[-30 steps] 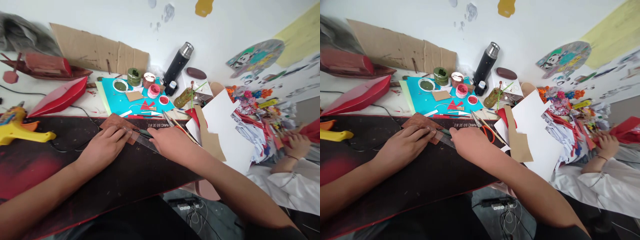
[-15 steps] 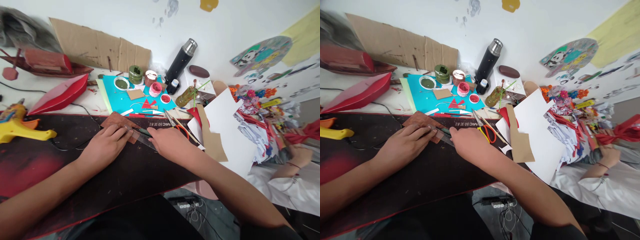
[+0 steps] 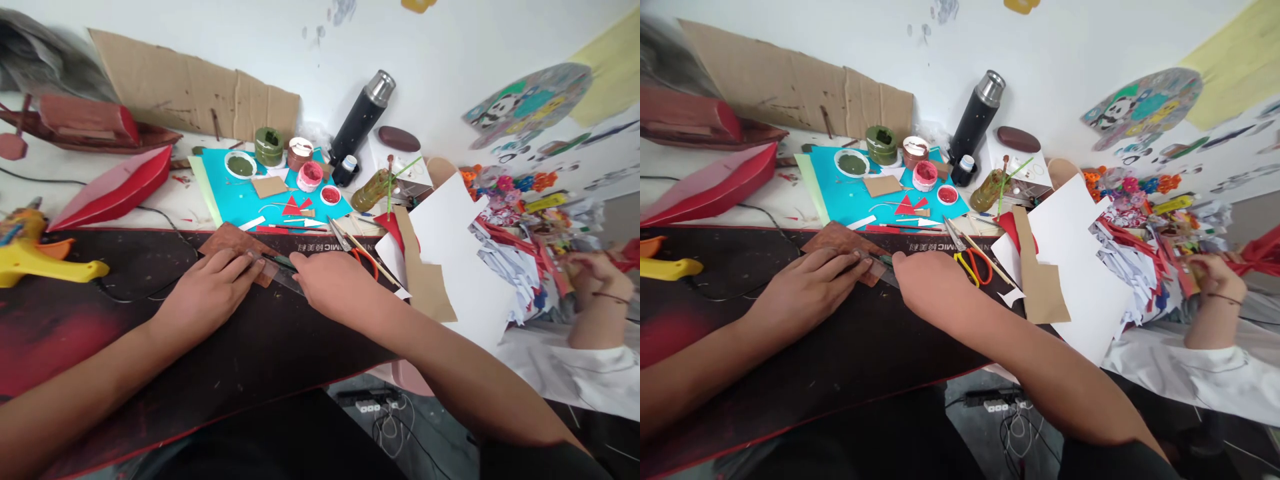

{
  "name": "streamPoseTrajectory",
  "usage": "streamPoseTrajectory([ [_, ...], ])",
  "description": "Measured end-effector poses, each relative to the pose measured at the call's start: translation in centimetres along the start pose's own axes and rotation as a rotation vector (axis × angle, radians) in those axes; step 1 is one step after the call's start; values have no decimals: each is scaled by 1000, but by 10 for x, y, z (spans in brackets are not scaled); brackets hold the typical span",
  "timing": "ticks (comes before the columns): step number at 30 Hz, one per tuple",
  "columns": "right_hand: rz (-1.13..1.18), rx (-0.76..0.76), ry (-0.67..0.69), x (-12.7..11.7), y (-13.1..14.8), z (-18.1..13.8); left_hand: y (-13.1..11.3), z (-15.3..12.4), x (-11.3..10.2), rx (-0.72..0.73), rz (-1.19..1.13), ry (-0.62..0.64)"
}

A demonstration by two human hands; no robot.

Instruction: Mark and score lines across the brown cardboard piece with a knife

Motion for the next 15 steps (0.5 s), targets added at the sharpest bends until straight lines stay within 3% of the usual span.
streamPoseTrajectory([
  [15, 46, 13, 4, 9, -6, -5, -3, 2, -4, 46, 80, -19],
])
Point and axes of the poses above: each hand's wrist, its own z-axis towards the middle knuckle, its own x-axis out of the palm, y = z × x, the point moved 3 cm from there along z, towards the middle knuckle, and after that the axes turned 3 degrees about -y, right-handed, at the moved point
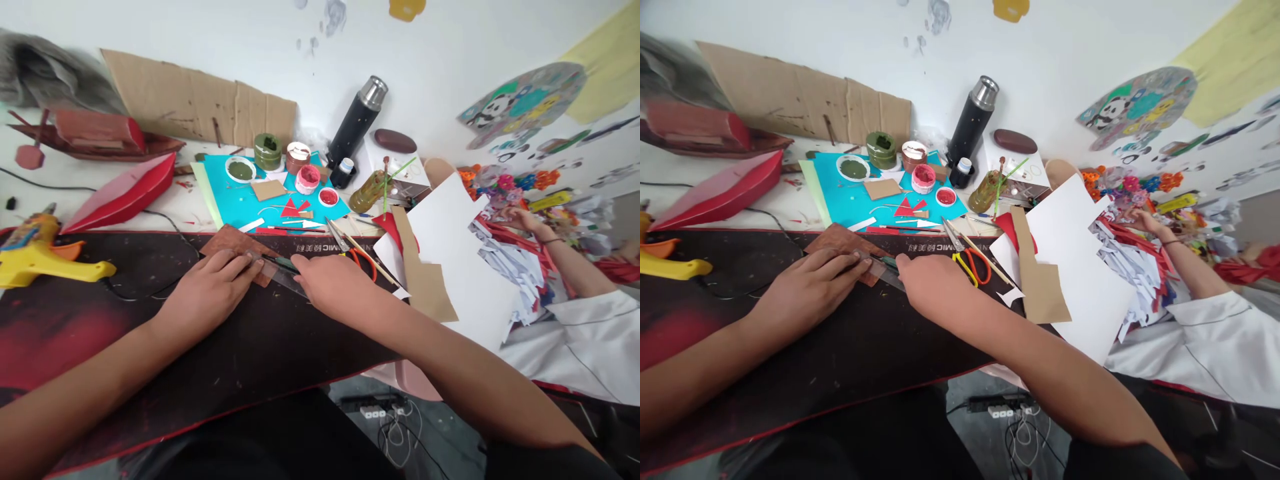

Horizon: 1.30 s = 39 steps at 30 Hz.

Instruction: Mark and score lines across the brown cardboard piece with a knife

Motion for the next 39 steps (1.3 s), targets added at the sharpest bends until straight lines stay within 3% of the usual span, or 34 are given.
streamPoseTrajectory([
  [14, -3, -2, -15, 10, -3, -5, 2, -1, 0, 1, -64, -12],
  [20, -52, -27, 3, 3, 4, 1, 2, -2, 2, -20, -119, -13],
  [30, 7, -21, -38, 9, -2, 4, 0, 1, -1, 33, 2, -28],
  [39, -13, -13, -10, 2, -4, 2, 2, -1, 1, -29, -93, -20],
])
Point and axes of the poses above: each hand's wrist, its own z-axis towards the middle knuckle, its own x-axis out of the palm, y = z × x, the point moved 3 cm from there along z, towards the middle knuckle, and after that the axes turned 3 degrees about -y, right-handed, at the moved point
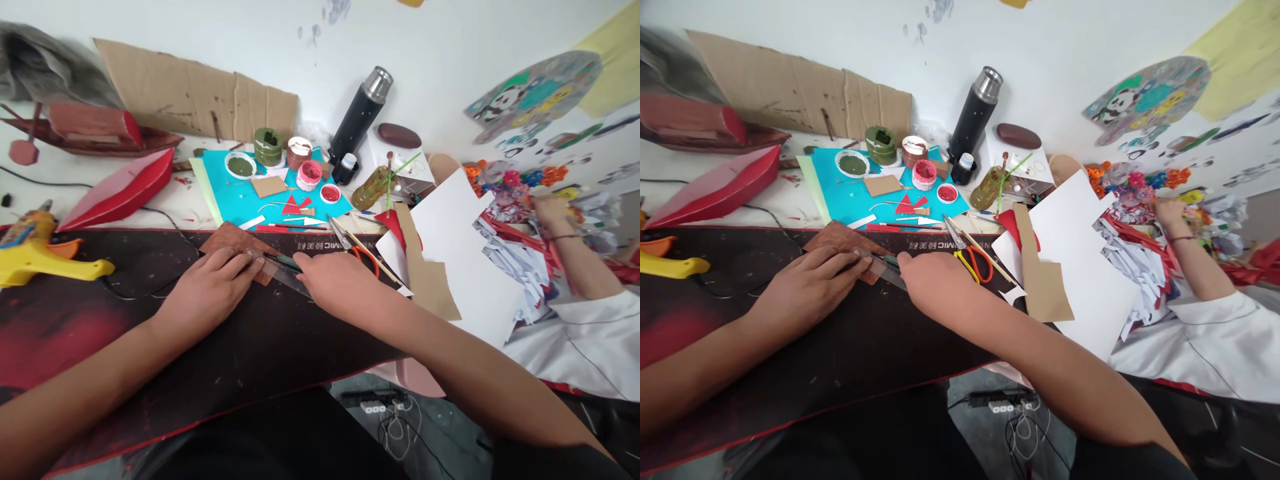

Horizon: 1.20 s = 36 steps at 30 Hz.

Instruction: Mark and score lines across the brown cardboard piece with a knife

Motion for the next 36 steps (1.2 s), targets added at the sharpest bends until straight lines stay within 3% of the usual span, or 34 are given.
streamPoseTrajectory([
  [14, -30, -10, 73, -4, 10, 2, -4, 1, -3, -26, 5, -1],
  [19, -28, -8, 58, -1, 9, 2, -3, 0, -2, 5, 32, 12],
  [36, 20, 14, -17, -3, -2, -6, 1, -5, 9, -85, -104, 44],
])
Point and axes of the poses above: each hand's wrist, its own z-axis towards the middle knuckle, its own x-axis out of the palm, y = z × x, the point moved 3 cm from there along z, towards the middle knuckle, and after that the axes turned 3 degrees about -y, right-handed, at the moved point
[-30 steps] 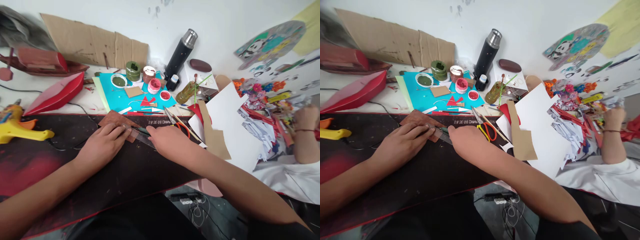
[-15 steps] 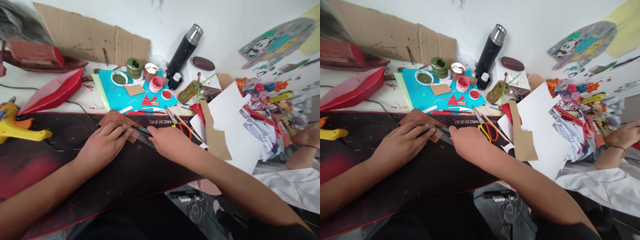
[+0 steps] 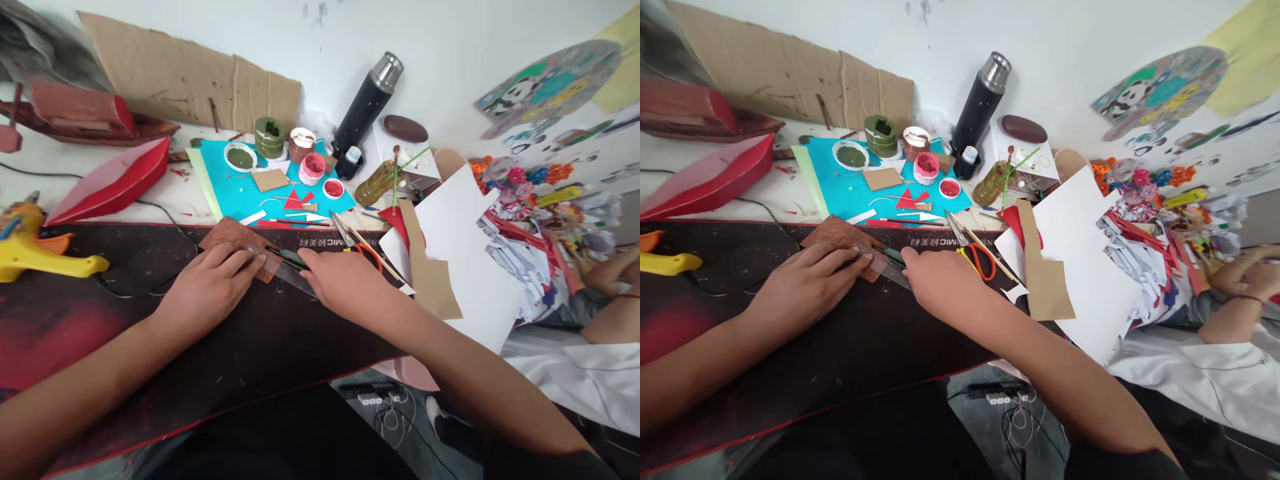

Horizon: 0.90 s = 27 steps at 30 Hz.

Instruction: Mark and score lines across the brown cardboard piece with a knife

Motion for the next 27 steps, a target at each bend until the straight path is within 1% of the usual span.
streamPoseTrajectory([
  [6, 22, 1, 23, 5, 3, 3, -2, 1, -2, 28, 39, 27],
  [11, 26, 4, 42, 5, 3, 4, -2, 2, -5, 25, 49, 10],
  [17, 27, 12, 62, 6, 4, 6, -2, -1, -3, -27, 2, 13],
  [20, -10, -5, 42, 1, 12, 7, -3, 0, -6, -9, 32, 19],
  [23, -69, -40, 12, -5, 21, 8, -3, 3, -10, 21, 105, -3],
  [25, -76, -54, 0, -6, 21, 6, -4, 5, -11, 41, 121, -16],
  [27, -29, -46, 14, -2, 15, 3, -4, 6, -12, 46, 109, -21],
])
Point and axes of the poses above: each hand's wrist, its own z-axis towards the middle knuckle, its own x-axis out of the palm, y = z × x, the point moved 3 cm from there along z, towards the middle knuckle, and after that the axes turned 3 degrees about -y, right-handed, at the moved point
